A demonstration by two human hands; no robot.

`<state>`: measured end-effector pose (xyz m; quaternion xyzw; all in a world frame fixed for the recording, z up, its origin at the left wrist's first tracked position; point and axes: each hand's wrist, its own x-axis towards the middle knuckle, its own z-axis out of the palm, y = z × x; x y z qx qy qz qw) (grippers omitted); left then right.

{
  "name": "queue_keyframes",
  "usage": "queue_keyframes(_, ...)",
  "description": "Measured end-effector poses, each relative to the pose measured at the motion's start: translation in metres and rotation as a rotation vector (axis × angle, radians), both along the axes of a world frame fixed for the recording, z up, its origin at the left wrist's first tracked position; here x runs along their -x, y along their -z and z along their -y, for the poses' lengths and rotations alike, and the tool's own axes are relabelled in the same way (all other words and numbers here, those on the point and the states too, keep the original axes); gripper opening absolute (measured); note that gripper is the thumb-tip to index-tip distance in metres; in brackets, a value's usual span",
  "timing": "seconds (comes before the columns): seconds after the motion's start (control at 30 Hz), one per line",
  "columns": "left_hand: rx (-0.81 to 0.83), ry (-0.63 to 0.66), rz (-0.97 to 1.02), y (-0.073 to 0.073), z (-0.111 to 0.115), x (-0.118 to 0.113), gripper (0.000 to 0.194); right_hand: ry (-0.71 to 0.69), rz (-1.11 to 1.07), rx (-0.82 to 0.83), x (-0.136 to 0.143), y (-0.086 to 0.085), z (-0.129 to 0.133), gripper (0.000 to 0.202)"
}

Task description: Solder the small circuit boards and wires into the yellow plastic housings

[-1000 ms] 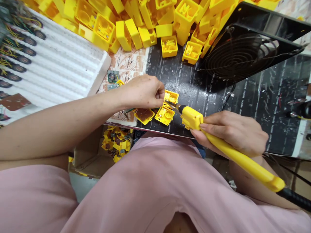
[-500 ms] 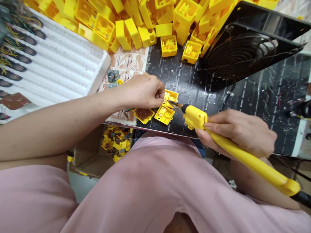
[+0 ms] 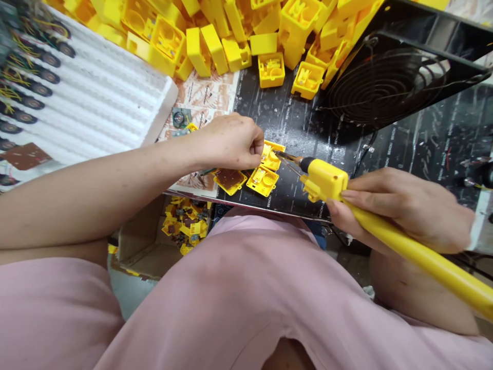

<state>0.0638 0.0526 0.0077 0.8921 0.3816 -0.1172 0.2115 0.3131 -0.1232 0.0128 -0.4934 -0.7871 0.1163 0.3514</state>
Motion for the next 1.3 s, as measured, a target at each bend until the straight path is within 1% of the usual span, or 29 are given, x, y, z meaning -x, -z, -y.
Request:
queue_keyframes(0.07, 0.001, -0.002, 0.006, 0.001, -0.001, 0.001, 0.021, -0.014, -0.042, -0.094, -0.002, 0.005, 0.000, 0.012)
queue_keyframes(0.1, 0.004, -0.003, 0.004, 0.001, -0.001, 0.002, 0.021, -0.011, -0.056, -0.151, -0.003, 0.007, -0.001, 0.015)
queue_keyframes(0.17, 0.005, 0.002, 0.007, 0.003, -0.002, 0.002, 0.022, 0.041, -0.039, -0.221, -0.004, 0.011, -0.003, 0.025)
queue_keyframes(0.3, -0.021, 0.032, 0.032, 0.006, -0.002, 0.005, 0.023, 0.170, 0.022, -0.194, -0.002, 0.019, 0.001, 0.042)
queue_keyframes(0.37, -0.034, 0.042, 0.038, 0.006, -0.003, 0.008, 0.022, 0.209, -0.036, -0.198, 0.002, 0.024, 0.003, 0.035)
queue_keyframes(0.43, -0.035, 0.051, 0.063, 0.004, -0.004, 0.012, 0.022, 0.200, -0.125, -0.231, 0.006, 0.027, 0.005, 0.017)
queue_keyframes(0.47, -0.029, 0.053, 0.084, 0.004, -0.004, 0.014, 0.022, 0.191, -0.157, -0.252, 0.008, 0.028, 0.005, 0.011)
queue_keyframes(0.5, -0.021, 0.052, 0.108, 0.003, -0.005, 0.016, 0.023, 0.190, -0.176, -0.270, 0.009, 0.028, 0.005, 0.011)
queue_keyframes(0.6, 0.020, -0.006, 0.172, 0.002, -0.005, 0.018, 0.022, 0.219, -0.174, -0.304, 0.008, 0.027, 0.005, 0.017)
queue_keyframes(0.7, 0.056, -0.111, 0.188, 0.002, -0.003, 0.014, 0.022, 0.246, -0.098, -0.253, 0.007, 0.026, 0.006, 0.037)
queue_keyframes(0.73, 0.060, -0.137, 0.182, 0.002, -0.003, 0.011, 0.022, 0.241, -0.068, -0.244, 0.007, 0.026, 0.007, 0.037)
queue_keyframes(0.8, 0.056, -0.170, 0.157, 0.002, -0.002, 0.007, 0.022, 0.214, -0.051, -0.253, 0.008, 0.028, 0.006, 0.031)
queue_keyframes(0.9, 0.039, -0.165, 0.123, 0.002, -0.001, 0.003, 0.022, 0.164, -0.124, -0.297, 0.012, 0.032, 0.000, 0.020)
queue_keyframes(1.0, 0.000, -0.129, 0.114, 0.002, -0.002, 0.004, 0.022, 0.128, -0.151, -0.343, 0.016, 0.032, -0.007, 0.024)
queue_keyframes(1.13, -0.045, -0.064, 0.150, 0.005, -0.005, 0.005, 0.024, 0.125, -0.059, -0.363, 0.020, 0.027, -0.011, 0.026)
queue_keyframes(1.2, -0.064, -0.049, 0.156, 0.006, -0.005, 0.004, 0.024, 0.118, -0.019, -0.353, 0.021, 0.024, -0.011, 0.026)
queue_keyframes(1.3, -0.066, -0.066, 0.103, 0.005, -0.005, 0.001, 0.022, 0.076, 0.043, -0.282, 0.023, 0.020, -0.009, 0.026)
